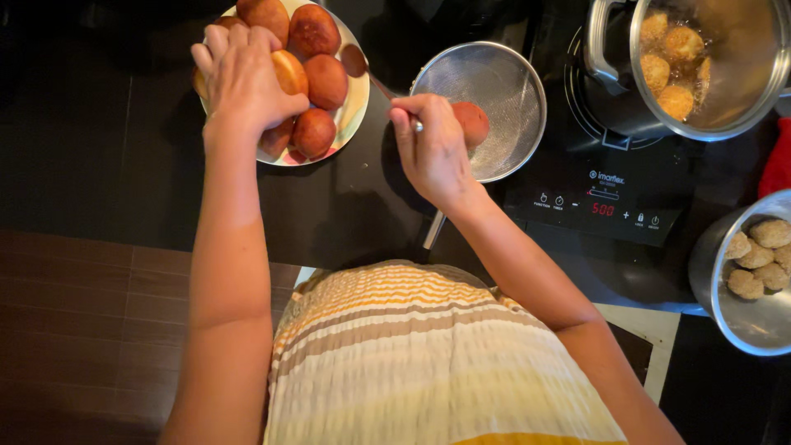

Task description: The person fries round food items in a pot of hot oil on an induction cooktop. They use a slotted spoon to turn the items and remove them from the oil, placing them into a strainer to drain.

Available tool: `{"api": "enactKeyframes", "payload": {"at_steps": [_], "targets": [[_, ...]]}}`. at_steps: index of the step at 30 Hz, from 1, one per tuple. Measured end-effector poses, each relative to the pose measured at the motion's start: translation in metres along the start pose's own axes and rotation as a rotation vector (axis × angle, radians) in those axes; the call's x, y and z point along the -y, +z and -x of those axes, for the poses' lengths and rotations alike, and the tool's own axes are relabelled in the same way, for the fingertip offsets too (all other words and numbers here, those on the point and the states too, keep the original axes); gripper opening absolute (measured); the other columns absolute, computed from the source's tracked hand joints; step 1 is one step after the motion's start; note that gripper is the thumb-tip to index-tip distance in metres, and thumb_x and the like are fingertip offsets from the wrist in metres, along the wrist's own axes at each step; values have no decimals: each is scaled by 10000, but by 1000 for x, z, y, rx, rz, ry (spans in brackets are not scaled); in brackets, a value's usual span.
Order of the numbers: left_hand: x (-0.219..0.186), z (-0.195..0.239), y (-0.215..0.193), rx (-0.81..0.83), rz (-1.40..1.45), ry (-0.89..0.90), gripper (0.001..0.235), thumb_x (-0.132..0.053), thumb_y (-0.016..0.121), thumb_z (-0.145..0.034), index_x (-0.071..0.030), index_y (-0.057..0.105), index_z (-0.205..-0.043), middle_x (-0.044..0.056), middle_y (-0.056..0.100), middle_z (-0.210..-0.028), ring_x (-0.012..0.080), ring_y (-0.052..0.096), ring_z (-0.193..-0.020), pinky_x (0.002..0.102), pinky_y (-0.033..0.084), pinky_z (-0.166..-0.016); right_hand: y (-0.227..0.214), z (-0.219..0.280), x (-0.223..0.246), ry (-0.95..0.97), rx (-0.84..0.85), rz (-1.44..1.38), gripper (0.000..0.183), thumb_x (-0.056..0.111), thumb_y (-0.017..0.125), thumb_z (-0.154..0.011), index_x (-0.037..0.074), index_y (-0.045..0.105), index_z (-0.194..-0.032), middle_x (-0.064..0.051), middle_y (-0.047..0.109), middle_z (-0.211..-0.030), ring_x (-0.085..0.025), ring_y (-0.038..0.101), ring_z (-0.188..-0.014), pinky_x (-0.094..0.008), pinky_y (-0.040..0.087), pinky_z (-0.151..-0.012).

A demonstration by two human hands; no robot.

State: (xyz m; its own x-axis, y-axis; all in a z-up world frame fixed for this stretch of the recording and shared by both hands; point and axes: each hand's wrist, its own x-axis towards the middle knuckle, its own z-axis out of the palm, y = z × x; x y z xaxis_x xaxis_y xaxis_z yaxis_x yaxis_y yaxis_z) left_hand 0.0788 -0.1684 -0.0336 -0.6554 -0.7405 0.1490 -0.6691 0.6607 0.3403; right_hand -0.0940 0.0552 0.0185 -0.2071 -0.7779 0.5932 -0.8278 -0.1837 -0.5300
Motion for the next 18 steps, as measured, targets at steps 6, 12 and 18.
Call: {"api": "enactKeyframes", "payload": {"at_steps": [6,12,18], "targets": [[-5,11,-10,-138,-37,47,793,-455,952,-624,-66,618,-1228,155,547,-1256,366,413,-1229,503,282,-1030,18,-6,1,-68,24,-29,128,53,679,-1048,-6,584,-1110,-147,644,-999,-324,633,-905,-405,510,-842],[-43,8,27,-256,-55,148,668,-428,932,-692,-110,625,-1192,125,530,-1227,359,415,-1223,526,290,-1022,20,-7,0,-77,30,-6,138,55,691,-1047,2,580,-1109,-143,651,-1000,-319,630,-902,-401,507,-834],[-39,2,33,-187,-64,121,460,-340,843,-695,-151,668,-1076,117,558,-1144,346,430,-1168,502,302,-1011,-3,-9,-7,2,-12,38,120,73,674,-1075,10,593,-1137,-141,659,-1008,-297,655,-899,-375,527,-809]]}}
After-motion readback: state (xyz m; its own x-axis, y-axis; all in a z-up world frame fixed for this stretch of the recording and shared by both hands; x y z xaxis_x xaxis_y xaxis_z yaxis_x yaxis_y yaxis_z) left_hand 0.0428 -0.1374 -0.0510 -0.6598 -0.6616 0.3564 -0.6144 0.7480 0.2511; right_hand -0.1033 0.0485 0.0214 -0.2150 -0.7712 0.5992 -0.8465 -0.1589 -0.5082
